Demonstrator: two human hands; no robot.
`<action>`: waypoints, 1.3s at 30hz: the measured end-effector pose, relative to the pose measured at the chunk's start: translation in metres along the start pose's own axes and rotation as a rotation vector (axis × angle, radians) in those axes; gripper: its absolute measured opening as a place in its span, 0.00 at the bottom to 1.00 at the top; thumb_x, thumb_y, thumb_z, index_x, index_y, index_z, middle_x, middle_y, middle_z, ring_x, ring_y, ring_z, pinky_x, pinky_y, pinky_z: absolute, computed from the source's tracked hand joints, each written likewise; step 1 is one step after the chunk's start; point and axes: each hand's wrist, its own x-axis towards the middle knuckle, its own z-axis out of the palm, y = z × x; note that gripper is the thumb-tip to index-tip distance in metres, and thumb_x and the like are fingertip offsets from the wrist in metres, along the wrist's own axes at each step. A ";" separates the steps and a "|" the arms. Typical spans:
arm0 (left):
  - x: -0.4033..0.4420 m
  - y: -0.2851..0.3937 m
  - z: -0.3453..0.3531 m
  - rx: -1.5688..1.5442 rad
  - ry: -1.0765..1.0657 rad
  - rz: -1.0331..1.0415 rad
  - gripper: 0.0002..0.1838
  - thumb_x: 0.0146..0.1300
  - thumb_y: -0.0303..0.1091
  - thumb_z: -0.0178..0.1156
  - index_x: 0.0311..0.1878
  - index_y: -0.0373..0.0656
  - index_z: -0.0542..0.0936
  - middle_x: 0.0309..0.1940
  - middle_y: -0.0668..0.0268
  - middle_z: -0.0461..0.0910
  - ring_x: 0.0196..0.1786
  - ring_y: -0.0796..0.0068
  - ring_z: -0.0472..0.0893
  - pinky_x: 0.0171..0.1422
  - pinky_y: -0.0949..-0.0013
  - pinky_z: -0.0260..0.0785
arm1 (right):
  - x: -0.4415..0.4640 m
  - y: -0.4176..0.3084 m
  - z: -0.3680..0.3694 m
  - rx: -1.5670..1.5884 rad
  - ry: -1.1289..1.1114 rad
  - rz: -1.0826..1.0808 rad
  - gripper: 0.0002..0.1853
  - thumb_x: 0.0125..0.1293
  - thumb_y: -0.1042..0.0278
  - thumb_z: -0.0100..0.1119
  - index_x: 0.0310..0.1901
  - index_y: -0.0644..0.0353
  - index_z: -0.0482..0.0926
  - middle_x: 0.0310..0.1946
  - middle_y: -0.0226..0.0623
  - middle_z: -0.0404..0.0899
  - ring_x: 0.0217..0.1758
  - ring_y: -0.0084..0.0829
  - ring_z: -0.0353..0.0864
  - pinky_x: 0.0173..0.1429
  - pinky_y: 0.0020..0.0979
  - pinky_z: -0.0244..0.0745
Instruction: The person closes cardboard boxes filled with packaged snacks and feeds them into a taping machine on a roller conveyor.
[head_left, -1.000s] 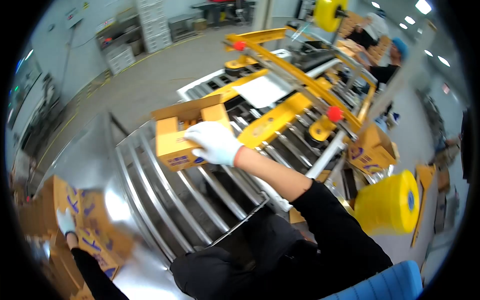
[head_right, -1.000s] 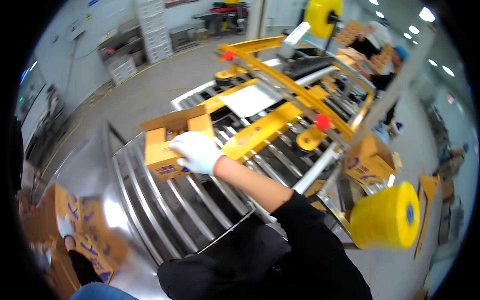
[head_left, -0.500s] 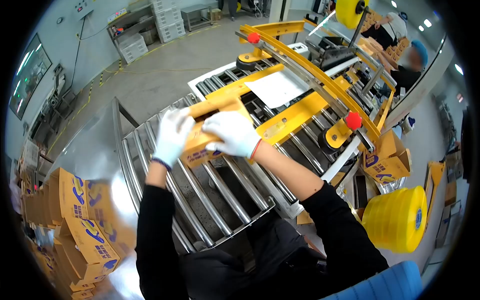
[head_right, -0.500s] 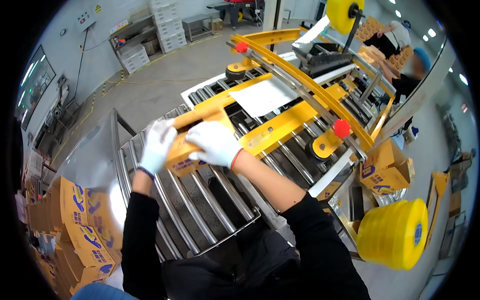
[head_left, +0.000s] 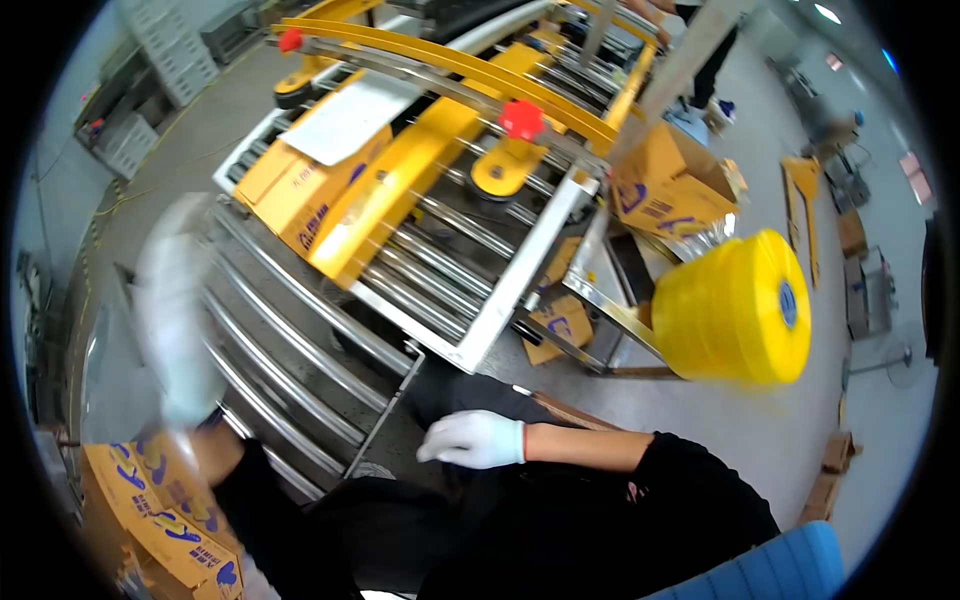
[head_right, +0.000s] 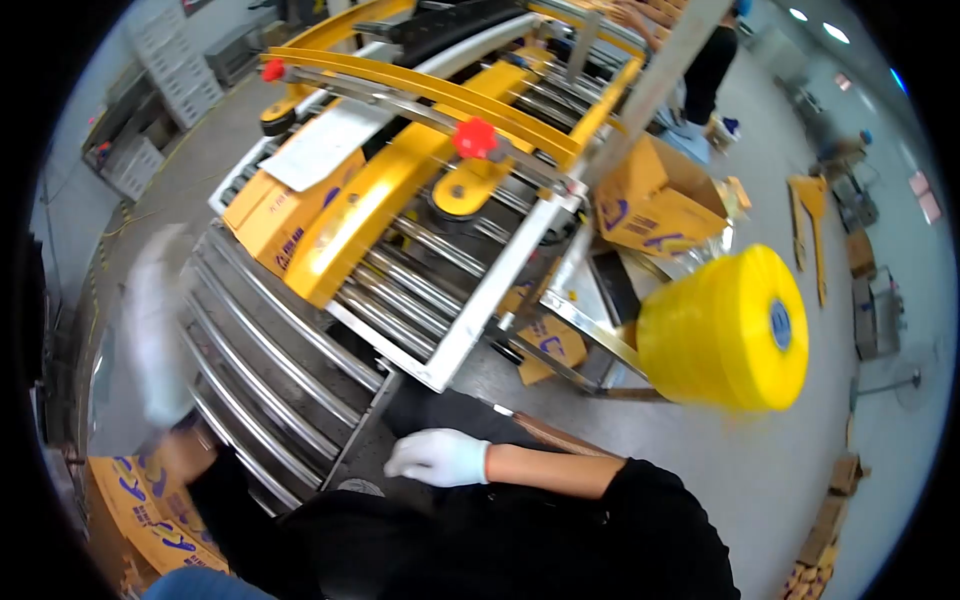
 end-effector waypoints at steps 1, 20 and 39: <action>-0.027 0.007 -0.022 0.031 0.067 -0.025 0.24 0.77 0.38 0.54 0.71 0.36 0.74 0.68 0.56 0.76 0.71 0.61 0.75 0.79 0.62 0.62 | -0.031 0.016 0.003 -0.027 -0.121 0.221 0.10 0.70 0.67 0.59 0.49 0.53 0.87 0.48 0.34 0.85 0.57 0.39 0.83 0.63 0.36 0.78; -0.310 0.053 -0.077 0.165 0.095 -0.542 0.21 0.77 0.36 0.53 0.66 0.35 0.76 0.64 0.56 0.78 0.66 0.61 0.77 0.75 0.62 0.65 | -0.156 0.082 -0.134 -0.947 0.776 0.547 0.32 0.65 0.54 0.67 0.64 0.69 0.74 0.60 0.51 0.78 0.63 0.49 0.77 0.68 0.44 0.73; -0.300 0.070 -0.047 0.155 0.096 -0.665 0.18 0.77 0.34 0.52 0.62 0.34 0.78 0.59 0.55 0.79 0.62 0.61 0.78 0.70 0.62 0.67 | -0.179 0.165 -0.249 -1.008 0.941 1.115 0.54 0.50 0.52 0.76 0.77 0.62 0.61 0.70 0.61 0.69 0.74 0.57 0.67 0.79 0.47 0.62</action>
